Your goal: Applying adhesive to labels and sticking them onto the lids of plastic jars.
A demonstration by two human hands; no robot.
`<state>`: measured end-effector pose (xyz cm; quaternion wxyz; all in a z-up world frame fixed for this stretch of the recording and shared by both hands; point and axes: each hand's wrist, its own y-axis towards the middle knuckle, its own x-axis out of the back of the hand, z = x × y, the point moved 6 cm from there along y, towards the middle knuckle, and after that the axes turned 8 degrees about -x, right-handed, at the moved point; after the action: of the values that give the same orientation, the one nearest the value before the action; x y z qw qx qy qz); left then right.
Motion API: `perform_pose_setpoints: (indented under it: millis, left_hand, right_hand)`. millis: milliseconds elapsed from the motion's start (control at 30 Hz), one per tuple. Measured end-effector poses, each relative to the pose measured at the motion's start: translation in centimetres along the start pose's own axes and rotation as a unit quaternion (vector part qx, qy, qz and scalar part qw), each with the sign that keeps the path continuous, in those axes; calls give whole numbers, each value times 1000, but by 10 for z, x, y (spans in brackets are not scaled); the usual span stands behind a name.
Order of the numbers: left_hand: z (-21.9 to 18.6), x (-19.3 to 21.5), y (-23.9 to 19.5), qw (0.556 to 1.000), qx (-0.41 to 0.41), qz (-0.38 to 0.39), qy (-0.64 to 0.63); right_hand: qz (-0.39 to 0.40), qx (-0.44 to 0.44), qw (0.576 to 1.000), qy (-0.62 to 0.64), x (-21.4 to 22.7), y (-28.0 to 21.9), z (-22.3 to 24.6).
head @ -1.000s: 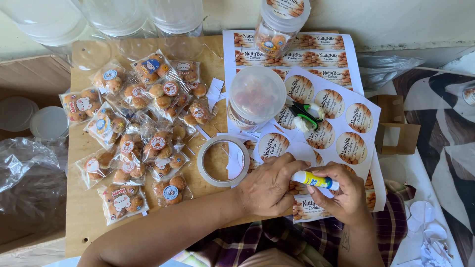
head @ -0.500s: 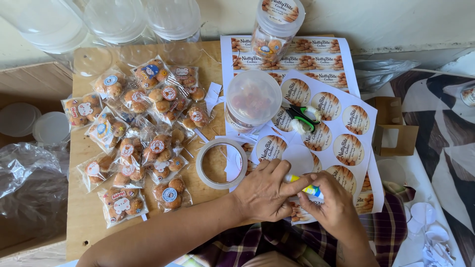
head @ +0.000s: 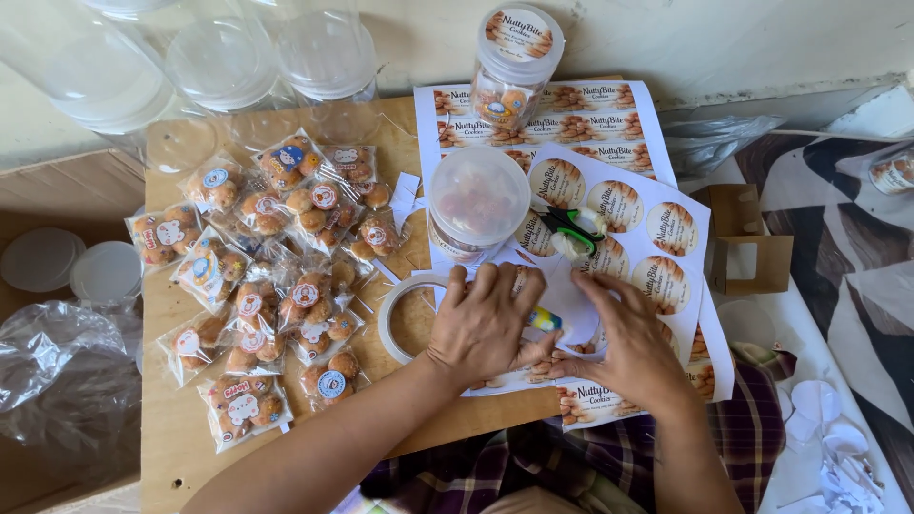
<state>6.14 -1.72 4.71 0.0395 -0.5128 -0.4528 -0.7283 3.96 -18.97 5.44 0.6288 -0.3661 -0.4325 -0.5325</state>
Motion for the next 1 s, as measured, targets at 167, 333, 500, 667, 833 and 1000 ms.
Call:
perform_pose_setpoints:
  millis: [167, 333, 500, 667, 833, 1000]
  left_hand:
    - [13, -8, -1, 997, 23, -58, 47]
    - [16, -10, -1, 997, 55, 56, 18]
    - [14, -6, 2, 998, 40, -47, -3]
    - [20, 21, 5, 981, 45, -188, 33]
    - [59, 22, -4, 955, 180, -237, -14]
    - [74, 24, -2, 930, 276, -195, -147]
  right_hand:
    - [-44, 68, 995, -57, 0, -4, 7]
    - [-62, 110, 990, 59, 10, -7, 10]
    - [-75, 105, 985, 114, 18, 8, -15]
    - [-177, 157, 959, 154, 74, 49, -6]
    - [-119, 117, 872, 460, 71, 123, 2]
    - [-75, 0, 843, 532, 50, 153, 37]
